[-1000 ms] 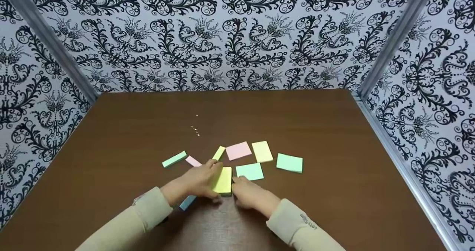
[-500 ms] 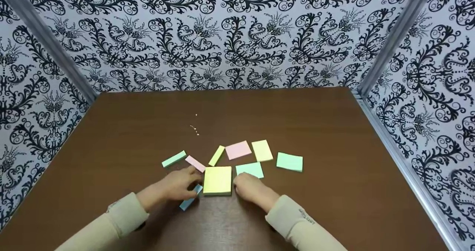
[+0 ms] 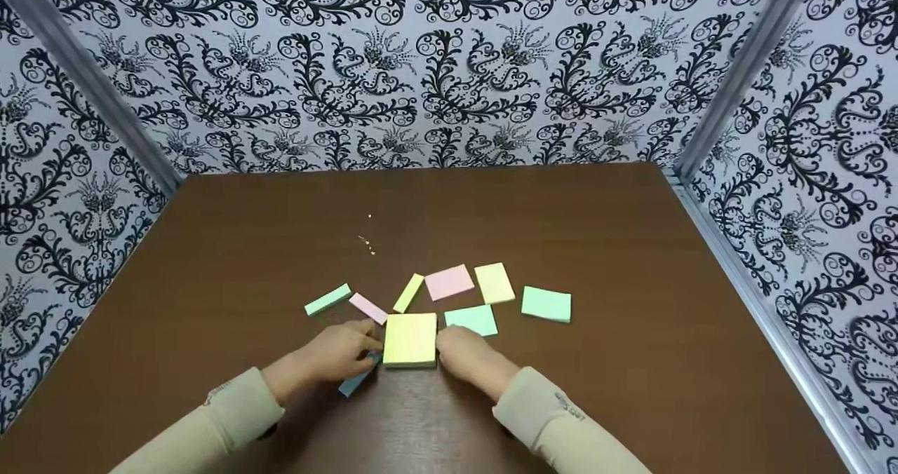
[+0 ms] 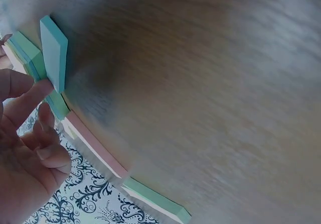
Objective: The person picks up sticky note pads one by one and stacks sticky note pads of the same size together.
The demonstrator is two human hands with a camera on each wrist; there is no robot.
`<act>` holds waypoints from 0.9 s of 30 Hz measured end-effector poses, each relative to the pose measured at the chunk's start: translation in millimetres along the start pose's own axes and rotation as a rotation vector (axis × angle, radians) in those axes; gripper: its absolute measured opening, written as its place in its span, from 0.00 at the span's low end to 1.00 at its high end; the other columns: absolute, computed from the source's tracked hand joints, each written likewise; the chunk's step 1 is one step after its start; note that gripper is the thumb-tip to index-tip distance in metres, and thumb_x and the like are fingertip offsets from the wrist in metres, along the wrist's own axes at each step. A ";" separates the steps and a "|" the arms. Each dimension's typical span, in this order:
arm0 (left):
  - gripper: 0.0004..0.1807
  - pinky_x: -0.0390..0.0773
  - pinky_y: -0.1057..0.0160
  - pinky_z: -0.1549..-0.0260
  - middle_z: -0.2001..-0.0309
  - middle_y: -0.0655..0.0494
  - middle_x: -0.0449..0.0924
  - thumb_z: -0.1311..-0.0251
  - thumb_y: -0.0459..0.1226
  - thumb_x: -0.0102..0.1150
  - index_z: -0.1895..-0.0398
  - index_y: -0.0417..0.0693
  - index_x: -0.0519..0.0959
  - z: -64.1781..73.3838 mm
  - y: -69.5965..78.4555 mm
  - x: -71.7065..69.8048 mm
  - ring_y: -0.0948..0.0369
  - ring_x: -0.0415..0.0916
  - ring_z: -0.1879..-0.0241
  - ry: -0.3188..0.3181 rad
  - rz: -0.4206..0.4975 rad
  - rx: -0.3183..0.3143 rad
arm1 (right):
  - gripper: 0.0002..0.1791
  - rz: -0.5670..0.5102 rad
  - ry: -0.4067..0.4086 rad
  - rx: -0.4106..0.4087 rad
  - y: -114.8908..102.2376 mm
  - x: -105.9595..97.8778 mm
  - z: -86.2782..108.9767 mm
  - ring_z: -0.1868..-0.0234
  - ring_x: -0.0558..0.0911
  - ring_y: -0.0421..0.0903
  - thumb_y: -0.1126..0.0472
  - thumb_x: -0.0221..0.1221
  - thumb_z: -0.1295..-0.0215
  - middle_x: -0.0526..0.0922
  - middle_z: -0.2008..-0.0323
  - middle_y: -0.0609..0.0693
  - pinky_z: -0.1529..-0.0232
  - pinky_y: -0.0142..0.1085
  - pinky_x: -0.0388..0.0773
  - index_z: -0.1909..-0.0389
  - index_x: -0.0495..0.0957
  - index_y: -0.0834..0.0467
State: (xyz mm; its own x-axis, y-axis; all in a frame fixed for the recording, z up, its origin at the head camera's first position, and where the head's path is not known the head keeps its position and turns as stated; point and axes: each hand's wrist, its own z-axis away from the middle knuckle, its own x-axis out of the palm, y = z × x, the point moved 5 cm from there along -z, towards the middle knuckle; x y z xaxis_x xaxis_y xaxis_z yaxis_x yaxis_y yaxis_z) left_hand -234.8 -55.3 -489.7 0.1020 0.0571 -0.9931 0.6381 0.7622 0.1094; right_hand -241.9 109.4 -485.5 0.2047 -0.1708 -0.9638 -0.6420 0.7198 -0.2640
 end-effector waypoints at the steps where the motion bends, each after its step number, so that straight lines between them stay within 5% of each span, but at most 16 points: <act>1: 0.07 0.69 0.65 0.76 0.69 0.56 0.71 0.46 0.37 0.55 0.71 0.49 0.83 -0.4 0.4 -0.4 0.63 0.68 0.72 0.012 -0.006 0.011 | 0.16 0.002 0.004 -0.004 -0.3 0.1 -0.3 0.82 0.60 0.37 0.76 0.48 0.44 0.71 0.87 0.50 0.79 0.32 0.58 0.87 0.72 0.59; 5: 0.09 0.61 0.66 0.81 0.74 0.57 0.67 0.47 0.36 0.55 0.83 0.49 0.76 -1.7 1.0 -0.6 0.64 0.59 0.77 0.036 -0.012 0.044 | 0.15 0.021 0.017 -0.024 -2.2 -0.3 0.4 0.82 0.63 0.38 0.76 0.49 0.44 0.71 0.87 0.51 0.79 0.32 0.61 0.86 0.73 0.60; 11: 0.06 0.63 0.66 0.81 0.72 0.58 0.70 0.48 0.36 0.56 0.80 0.49 0.78 -3.4 0.5 0.1 0.64 0.63 0.75 0.030 -0.011 0.051 | 0.15 0.041 0.032 -0.037 -3.9 -1.4 1.3 0.82 0.62 0.38 0.76 0.50 0.44 0.70 0.86 0.51 0.79 0.32 0.61 0.86 0.72 0.60; 17: 0.13 0.57 0.68 0.81 0.76 0.59 0.68 0.49 0.34 0.55 0.89 0.50 0.69 -5.0 1.0 -0.7 0.65 0.57 0.78 0.072 -0.009 0.078 | 0.15 0.038 0.046 -0.049 -4.2 -1.1 2.6 0.82 0.62 0.38 0.76 0.50 0.44 0.69 0.87 0.50 0.80 0.32 0.61 0.87 0.70 0.59; 27: 0.06 0.67 0.63 0.82 0.76 0.57 0.71 0.51 0.33 0.55 0.80 0.49 0.80 -5.5 -7.8 -3.1 0.60 0.69 0.76 0.153 -0.040 0.055 | 0.14 -0.021 0.024 -0.002 5.5 0.1 -2.5 0.82 0.58 0.38 0.78 0.48 0.46 0.69 0.88 0.52 0.80 0.31 0.56 0.87 0.69 0.62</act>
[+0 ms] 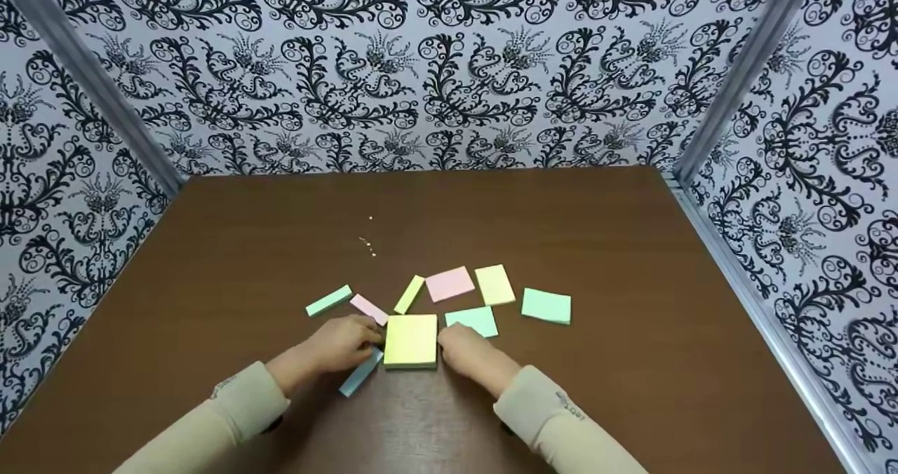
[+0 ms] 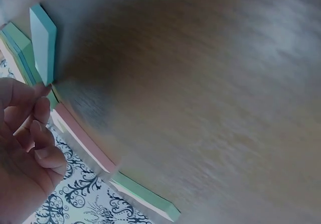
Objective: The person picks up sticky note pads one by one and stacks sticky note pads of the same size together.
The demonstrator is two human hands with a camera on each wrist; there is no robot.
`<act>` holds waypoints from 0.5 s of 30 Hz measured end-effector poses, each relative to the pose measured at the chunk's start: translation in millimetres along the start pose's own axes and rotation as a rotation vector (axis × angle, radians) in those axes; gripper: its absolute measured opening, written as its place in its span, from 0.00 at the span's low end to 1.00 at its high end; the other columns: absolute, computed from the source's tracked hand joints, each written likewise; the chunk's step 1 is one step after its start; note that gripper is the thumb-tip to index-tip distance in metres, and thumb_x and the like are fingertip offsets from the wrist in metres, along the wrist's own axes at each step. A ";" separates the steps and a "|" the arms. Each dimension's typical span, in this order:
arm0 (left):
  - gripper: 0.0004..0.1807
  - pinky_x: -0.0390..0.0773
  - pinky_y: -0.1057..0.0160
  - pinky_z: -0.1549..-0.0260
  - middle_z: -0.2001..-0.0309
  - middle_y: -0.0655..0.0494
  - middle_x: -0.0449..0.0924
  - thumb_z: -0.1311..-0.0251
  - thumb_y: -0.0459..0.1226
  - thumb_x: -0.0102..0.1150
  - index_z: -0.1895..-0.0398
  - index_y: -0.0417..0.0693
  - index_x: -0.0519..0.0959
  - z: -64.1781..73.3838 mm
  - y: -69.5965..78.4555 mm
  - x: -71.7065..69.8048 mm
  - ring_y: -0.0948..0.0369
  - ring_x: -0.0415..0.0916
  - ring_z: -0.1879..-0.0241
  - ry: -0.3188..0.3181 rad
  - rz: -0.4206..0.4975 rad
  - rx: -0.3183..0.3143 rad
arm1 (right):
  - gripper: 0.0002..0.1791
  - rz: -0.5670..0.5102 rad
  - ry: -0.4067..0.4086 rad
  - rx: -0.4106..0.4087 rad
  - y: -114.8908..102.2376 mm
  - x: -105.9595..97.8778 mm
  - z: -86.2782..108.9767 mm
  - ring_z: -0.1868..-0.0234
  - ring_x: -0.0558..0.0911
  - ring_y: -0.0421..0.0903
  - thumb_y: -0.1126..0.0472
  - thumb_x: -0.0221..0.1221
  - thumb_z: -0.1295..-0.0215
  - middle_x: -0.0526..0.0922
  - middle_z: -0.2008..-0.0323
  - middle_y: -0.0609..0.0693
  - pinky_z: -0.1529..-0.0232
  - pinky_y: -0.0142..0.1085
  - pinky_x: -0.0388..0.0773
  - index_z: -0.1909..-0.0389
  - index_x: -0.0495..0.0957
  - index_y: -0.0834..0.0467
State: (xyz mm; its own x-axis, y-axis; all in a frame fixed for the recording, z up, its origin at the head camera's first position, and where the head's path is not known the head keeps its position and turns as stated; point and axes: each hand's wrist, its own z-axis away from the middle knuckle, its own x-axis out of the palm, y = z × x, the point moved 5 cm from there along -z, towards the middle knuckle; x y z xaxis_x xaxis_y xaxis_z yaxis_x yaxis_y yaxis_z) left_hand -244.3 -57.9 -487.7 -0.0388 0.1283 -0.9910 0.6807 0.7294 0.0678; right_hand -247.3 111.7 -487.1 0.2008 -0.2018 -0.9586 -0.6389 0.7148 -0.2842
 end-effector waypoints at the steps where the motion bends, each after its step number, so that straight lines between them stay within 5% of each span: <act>1: 0.06 0.67 0.63 0.82 0.76 0.57 0.70 0.51 0.33 0.54 0.80 0.48 0.80 -1.1 -1.1 0.2 0.60 0.69 0.76 -0.002 0.001 -0.011 | 0.14 0.000 0.003 0.010 1.1 -0.1 -0.9 0.82 0.57 0.39 0.77 0.48 0.46 0.69 0.87 0.52 0.80 0.31 0.56 0.87 0.69 0.62; 15: 0.08 0.69 0.61 0.82 0.77 0.55 0.72 0.49 0.33 0.54 0.82 0.47 0.80 -14.6 -0.9 4.6 0.59 0.70 0.77 -0.024 -0.068 -0.066 | 0.14 -0.104 -0.022 0.128 8.2 3.5 -12.7 0.83 0.61 0.42 0.77 0.45 0.47 0.67 0.88 0.51 0.81 0.35 0.59 0.86 0.69 0.62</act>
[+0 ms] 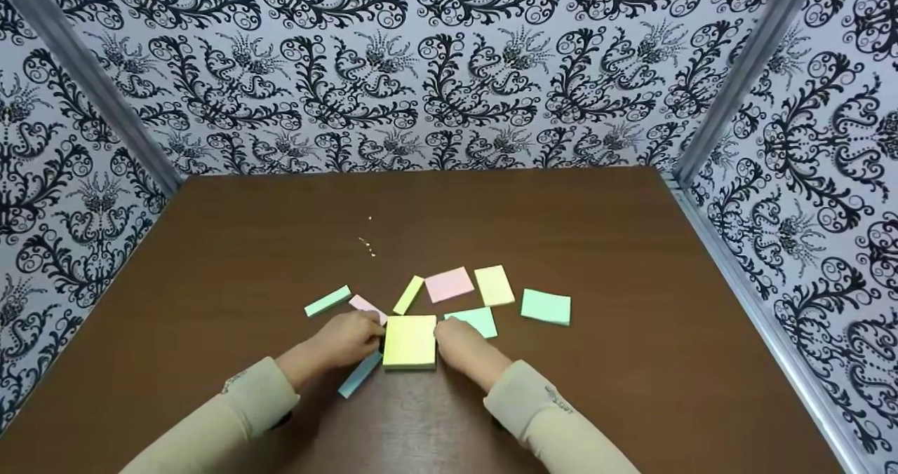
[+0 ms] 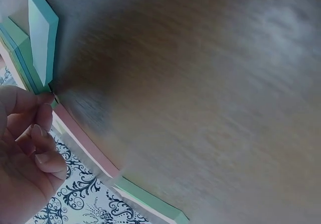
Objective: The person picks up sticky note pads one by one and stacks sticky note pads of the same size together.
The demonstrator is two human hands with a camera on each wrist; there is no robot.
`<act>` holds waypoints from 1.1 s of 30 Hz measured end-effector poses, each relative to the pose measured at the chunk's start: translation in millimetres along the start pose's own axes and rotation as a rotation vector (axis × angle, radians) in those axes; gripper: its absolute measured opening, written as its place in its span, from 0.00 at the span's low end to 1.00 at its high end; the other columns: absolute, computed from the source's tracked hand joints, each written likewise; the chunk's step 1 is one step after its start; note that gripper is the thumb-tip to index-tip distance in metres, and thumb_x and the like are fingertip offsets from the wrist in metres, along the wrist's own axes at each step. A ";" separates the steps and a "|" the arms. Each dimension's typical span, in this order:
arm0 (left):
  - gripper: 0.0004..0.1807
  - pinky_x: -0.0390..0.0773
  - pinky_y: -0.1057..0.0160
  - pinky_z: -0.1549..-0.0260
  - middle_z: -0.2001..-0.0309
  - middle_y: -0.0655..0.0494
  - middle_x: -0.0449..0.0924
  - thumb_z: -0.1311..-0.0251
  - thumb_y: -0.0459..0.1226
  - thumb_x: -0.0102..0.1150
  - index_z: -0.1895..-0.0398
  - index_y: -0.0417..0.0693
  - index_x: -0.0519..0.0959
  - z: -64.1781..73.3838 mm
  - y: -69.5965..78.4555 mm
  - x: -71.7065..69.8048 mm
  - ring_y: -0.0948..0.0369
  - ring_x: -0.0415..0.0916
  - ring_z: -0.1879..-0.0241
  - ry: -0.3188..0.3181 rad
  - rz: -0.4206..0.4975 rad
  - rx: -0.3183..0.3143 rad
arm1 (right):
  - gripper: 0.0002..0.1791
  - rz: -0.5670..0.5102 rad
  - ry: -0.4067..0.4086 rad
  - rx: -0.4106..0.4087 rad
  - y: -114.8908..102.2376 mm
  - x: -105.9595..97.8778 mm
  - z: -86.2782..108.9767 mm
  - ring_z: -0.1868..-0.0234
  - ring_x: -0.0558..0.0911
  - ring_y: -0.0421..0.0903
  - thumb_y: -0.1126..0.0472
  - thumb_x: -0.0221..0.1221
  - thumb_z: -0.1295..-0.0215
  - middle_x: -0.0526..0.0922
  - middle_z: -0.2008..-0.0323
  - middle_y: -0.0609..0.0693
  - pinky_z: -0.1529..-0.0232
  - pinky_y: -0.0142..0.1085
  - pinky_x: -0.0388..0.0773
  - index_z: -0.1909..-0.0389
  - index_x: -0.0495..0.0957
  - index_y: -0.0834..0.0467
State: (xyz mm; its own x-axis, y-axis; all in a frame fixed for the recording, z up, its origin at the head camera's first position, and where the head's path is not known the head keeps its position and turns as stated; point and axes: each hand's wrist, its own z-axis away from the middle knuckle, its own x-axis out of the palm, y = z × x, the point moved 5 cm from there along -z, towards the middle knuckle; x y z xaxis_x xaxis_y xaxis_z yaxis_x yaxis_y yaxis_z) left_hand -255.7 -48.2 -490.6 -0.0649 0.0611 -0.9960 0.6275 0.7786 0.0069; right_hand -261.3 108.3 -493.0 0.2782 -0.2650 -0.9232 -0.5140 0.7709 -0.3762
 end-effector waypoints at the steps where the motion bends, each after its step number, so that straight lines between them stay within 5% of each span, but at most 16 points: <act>1: 0.08 0.69 0.61 0.82 0.77 0.55 0.72 0.49 0.33 0.54 0.82 0.47 0.79 -0.6 -0.2 0.2 0.59 0.70 0.77 -0.003 -0.002 0.000 | 0.14 -0.005 -0.007 0.005 0.4 0.3 -0.7 0.83 0.61 0.42 0.77 0.45 0.47 0.67 0.87 0.51 0.81 0.35 0.60 0.87 0.69 0.61; 7: 0.08 0.67 0.63 0.82 0.78 0.54 0.71 0.50 0.31 0.53 0.84 0.46 0.77 -2.8 -0.4 -2.8 0.60 0.69 0.78 -0.009 0.023 -0.008 | 0.16 0.012 -0.030 0.034 -3.4 -2.9 0.1 0.83 0.61 0.42 0.77 0.45 0.44 0.68 0.87 0.51 0.81 0.34 0.59 0.86 0.70 0.61; 33: 0.09 0.70 0.60 0.80 0.77 0.53 0.73 0.51 0.31 0.54 0.87 0.45 0.74 -4.0 -0.1 -4.8 0.57 0.72 0.77 -0.003 0.033 -0.044 | 0.13 0.107 0.019 -0.097 -5.4 -8.3 0.4 0.82 0.63 0.37 0.77 0.48 0.44 0.76 0.85 0.53 0.80 0.32 0.61 0.83 0.76 0.64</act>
State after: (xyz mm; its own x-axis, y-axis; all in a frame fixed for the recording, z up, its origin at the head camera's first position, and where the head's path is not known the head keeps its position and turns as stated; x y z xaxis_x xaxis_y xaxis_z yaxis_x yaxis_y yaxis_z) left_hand -258.6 -46.0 -485.5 -0.0429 0.0854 -0.9954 0.5945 0.8029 0.0433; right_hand -260.5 106.6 -483.3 0.2030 -0.1958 -0.9594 -0.6162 0.7359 -0.2805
